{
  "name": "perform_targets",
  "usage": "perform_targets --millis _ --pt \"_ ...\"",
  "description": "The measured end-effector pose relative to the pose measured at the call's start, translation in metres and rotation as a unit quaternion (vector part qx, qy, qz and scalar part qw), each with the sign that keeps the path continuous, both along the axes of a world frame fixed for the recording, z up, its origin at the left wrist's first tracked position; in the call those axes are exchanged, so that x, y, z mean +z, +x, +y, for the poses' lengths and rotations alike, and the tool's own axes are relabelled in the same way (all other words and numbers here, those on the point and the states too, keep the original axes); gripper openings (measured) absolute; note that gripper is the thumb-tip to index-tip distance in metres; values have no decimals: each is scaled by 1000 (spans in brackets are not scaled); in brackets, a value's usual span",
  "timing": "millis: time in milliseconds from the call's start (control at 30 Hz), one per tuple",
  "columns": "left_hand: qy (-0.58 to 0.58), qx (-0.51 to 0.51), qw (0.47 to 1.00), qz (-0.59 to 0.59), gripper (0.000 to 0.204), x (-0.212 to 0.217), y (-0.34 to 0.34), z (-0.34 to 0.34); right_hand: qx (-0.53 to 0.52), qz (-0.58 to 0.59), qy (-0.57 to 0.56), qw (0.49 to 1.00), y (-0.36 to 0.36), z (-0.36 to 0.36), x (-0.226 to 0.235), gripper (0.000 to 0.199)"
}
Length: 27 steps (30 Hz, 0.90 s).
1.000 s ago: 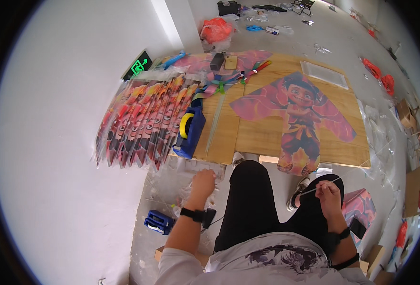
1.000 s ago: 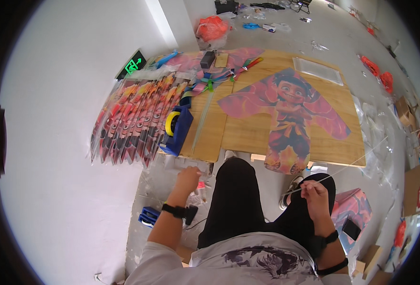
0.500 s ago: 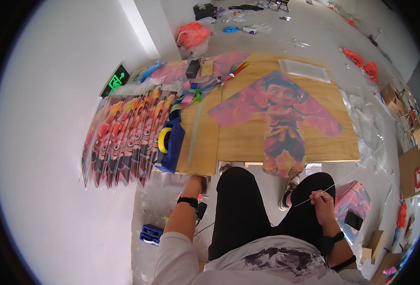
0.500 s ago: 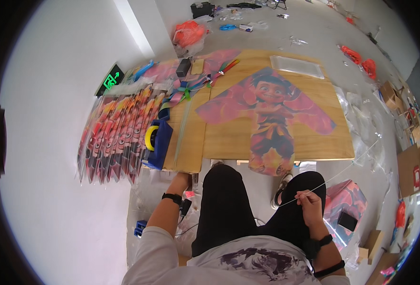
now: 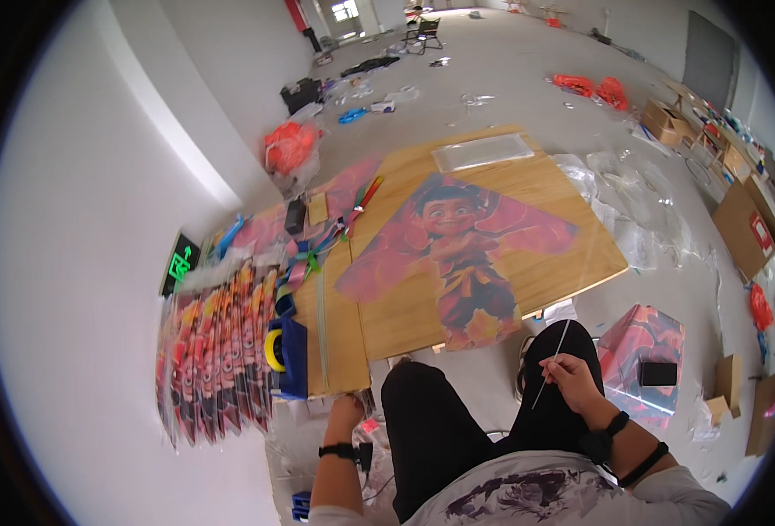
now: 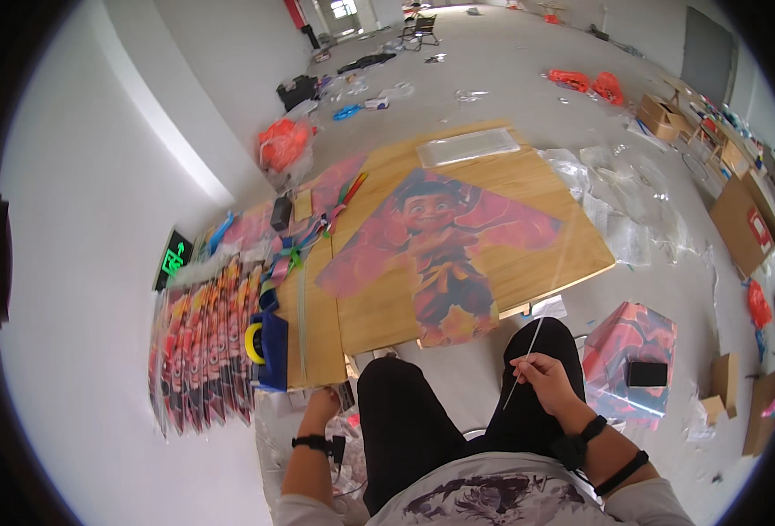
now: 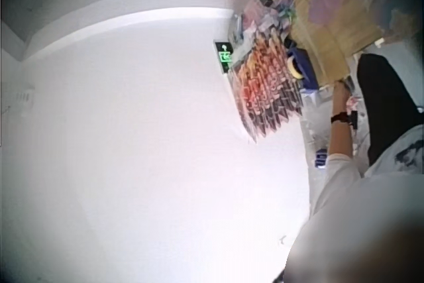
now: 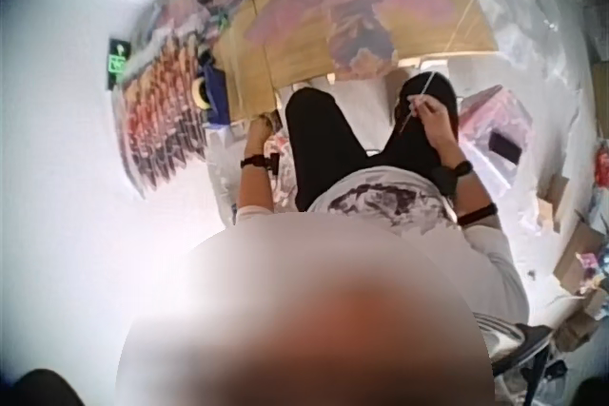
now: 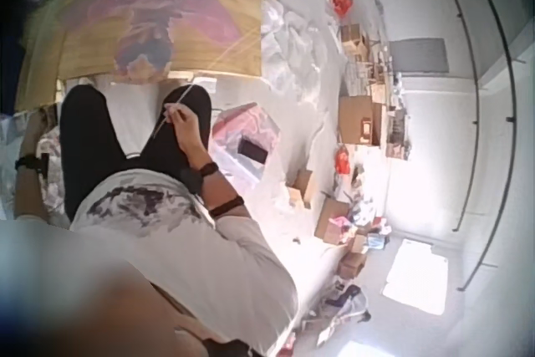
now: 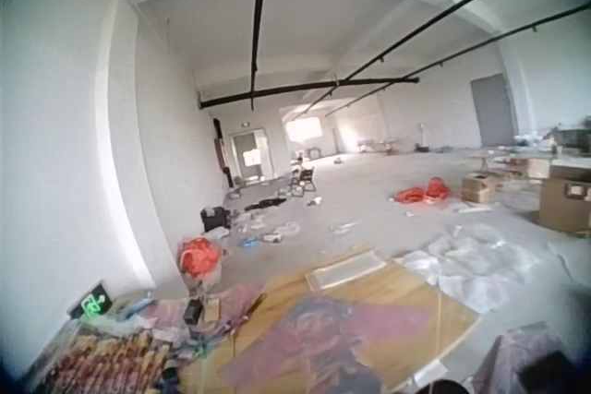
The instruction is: The person is assembling a cartoon-printed kite, inserting rods and connecting string.
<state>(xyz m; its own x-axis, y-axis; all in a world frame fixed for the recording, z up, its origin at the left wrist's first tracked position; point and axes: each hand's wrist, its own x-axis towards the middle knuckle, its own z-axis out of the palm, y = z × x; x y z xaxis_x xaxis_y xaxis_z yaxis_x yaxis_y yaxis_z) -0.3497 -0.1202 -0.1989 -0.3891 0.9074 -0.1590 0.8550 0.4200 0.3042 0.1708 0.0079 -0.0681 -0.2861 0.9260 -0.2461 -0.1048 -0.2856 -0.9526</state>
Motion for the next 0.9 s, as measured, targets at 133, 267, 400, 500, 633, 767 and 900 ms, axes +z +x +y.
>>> perform_targets --millis 133,267,400,500,633,767,900 --pt "138 32 987 -73 17 76 46 -7 -69 32 4 997 10 5 2 15" --pt "277 133 938 -160 11 142 73 -25 -28 -82 134 987 20 13 34 16" --pt "446 167 715 -512 4 219 100 -33 122 -208 322 916 6 8 109 13" --pt "492 95 495 -710 7 273 127 -24 163 -212 327 906 10 -5 139 12" --pt "488 37 427 -760 10 328 167 -17 165 -263 434 846 16 -17 164 17" --pt "499 14 447 -742 10 346 180 -22 142 -288 503 802 14 -23 169 20" --pt "515 3 468 -718 13 344 182 -29 154 -299 526 781 13 -24 174 21"
